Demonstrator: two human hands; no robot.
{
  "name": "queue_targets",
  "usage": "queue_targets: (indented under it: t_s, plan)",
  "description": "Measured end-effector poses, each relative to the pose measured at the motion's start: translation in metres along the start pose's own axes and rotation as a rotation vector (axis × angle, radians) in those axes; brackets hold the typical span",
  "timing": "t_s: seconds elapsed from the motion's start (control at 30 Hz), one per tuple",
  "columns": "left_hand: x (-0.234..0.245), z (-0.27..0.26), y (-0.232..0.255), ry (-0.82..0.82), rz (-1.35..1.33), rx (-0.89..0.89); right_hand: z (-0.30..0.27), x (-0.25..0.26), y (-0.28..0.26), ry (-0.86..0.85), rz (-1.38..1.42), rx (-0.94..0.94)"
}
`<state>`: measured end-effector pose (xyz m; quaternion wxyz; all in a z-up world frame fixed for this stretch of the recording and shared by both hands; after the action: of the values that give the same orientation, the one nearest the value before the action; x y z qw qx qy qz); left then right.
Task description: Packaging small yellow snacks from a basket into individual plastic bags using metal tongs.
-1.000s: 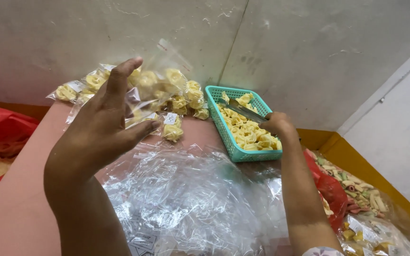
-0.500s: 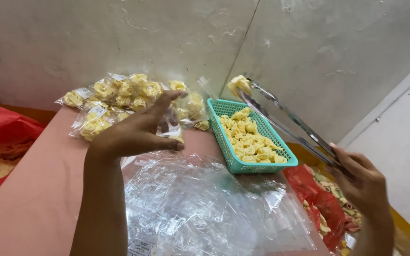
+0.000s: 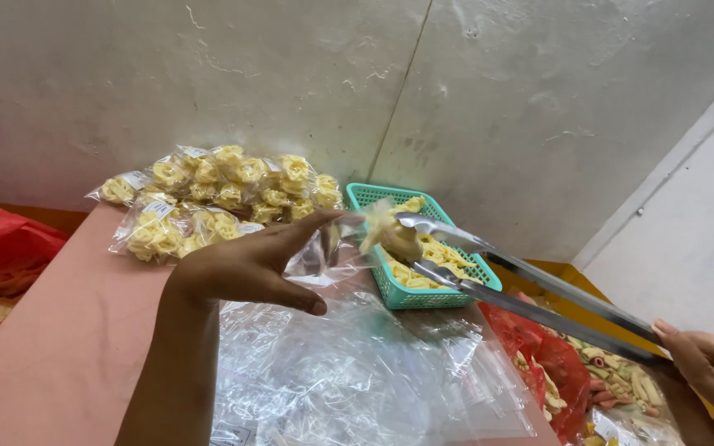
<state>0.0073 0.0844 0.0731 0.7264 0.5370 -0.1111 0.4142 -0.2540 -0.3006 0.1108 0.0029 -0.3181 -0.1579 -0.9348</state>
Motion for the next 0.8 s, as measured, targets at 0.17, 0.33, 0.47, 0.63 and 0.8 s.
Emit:
queue_targets:
  t_s: [0.17,0.33,0.47,0.63,0.8]
  plan:
    - [-0.008,0.008,-0.011,0.024,0.162,0.211,-0.007,0.002,0.020,-0.111,0.056,-0.002]
    - [-0.015,0.016,-0.014,-0.029,0.077,0.316,-0.002,-0.005,0.047,-0.126,0.002,0.081]
    - [-0.025,0.028,-0.022,-0.091,0.230,0.247,0.013,-0.008,0.034,-0.149,-0.180,0.212]
    - [-0.027,0.032,-0.019,-0.151,0.332,0.272,0.024,-0.010,0.017,-0.115,-0.120,0.176]
    - [-0.025,0.032,-0.017,-0.100,0.212,0.333,0.022,-0.011,0.022,-0.070,-0.081,0.160]
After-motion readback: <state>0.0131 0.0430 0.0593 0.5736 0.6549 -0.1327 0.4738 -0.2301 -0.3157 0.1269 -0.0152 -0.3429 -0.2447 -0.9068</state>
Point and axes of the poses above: each hand's wrist, its own z-axis towards the middle knuckle, its own x-axis out of the back of the hand, y = z × x, the point moved 5 cm from there along z, towards the middle knuckle
